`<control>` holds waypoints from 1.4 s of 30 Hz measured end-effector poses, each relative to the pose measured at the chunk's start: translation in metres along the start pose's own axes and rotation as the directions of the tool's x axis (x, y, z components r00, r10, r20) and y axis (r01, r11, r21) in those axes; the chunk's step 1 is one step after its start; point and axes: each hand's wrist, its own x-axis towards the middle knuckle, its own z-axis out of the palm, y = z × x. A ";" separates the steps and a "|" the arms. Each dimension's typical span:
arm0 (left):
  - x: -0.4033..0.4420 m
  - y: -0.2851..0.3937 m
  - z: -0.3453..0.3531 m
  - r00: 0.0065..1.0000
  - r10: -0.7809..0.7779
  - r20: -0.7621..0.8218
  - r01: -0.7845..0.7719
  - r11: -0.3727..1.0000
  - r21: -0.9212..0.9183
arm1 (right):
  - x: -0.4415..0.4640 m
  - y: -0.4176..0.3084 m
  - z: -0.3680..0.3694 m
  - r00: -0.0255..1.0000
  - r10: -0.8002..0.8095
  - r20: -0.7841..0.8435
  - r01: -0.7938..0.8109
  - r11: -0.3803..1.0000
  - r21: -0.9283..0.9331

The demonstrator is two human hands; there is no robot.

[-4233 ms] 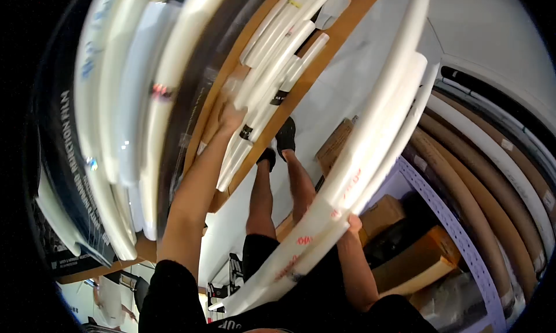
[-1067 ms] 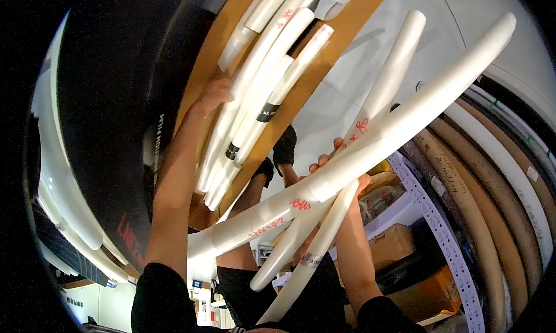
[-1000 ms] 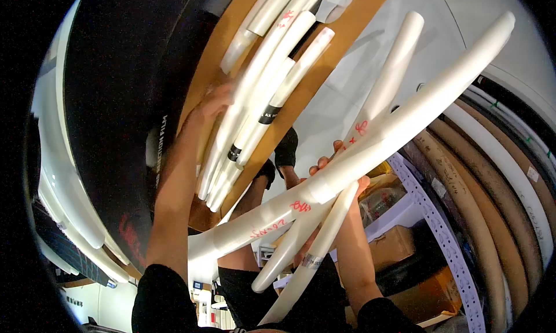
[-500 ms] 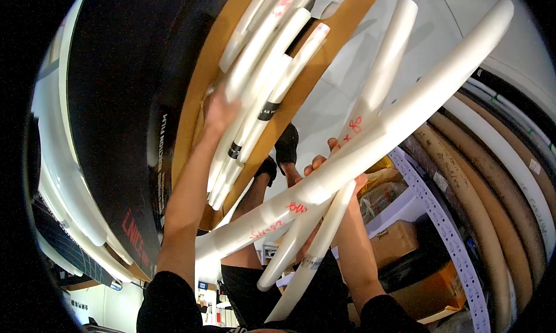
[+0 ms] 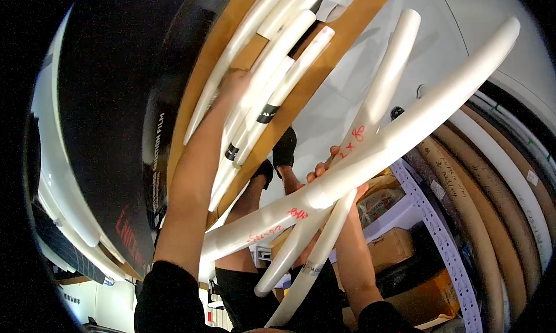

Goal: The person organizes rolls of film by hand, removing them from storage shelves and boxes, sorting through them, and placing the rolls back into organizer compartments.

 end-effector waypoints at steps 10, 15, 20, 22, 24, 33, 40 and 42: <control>0.013 -0.024 -0.005 0.951 0.263 0.163 -0.274 0.960 0.049 | 0.002 -0.001 -0.006 1.000 0.005 -0.001 -0.005 1.000 -0.002; 0.011 -0.020 -0.024 0.918 0.281 0.281 -0.342 0.919 0.196 | 0.000 -0.001 -0.004 0.999 0.030 -0.021 -0.030 1.000 0.009; -0.021 -0.054 -0.028 0.954 0.166 0.249 -0.136 0.982 -0.132 | -0.005 -0.004 -0.002 0.997 0.060 -0.056 -0.058 0.998 0.029; -0.049 -0.085 -0.029 0.971 0.182 0.153 -0.174 0.983 -0.065 | -0.005 -0.004 -0.001 0.996 0.070 -0.061 -0.068 0.997 0.038; -0.088 -0.101 -0.037 0.979 -0.166 0.115 0.133 0.958 0.254 | -0.003 -0.005 0.001 0.995 0.082 -0.057 -0.080 0.996 0.039; -0.119 -0.105 0.007 0.847 -0.532 0.012 0.326 0.501 -0.802 | 0.000 -0.002 0.000 0.996 0.085 -0.033 -0.084 0.996 0.021; -0.154 -0.020 -0.046 0.919 -0.209 -0.335 0.209 0.977 -0.037 | 0.008 -0.005 -0.013 1.000 0.013 -0.009 -0.012 1.000 0.014; -0.145 -0.004 -0.051 0.956 -0.261 -0.132 0.277 0.953 0.120 | 0.007 -0.005 -0.018 1.000 -0.015 -0.002 0.015 1.000 0.022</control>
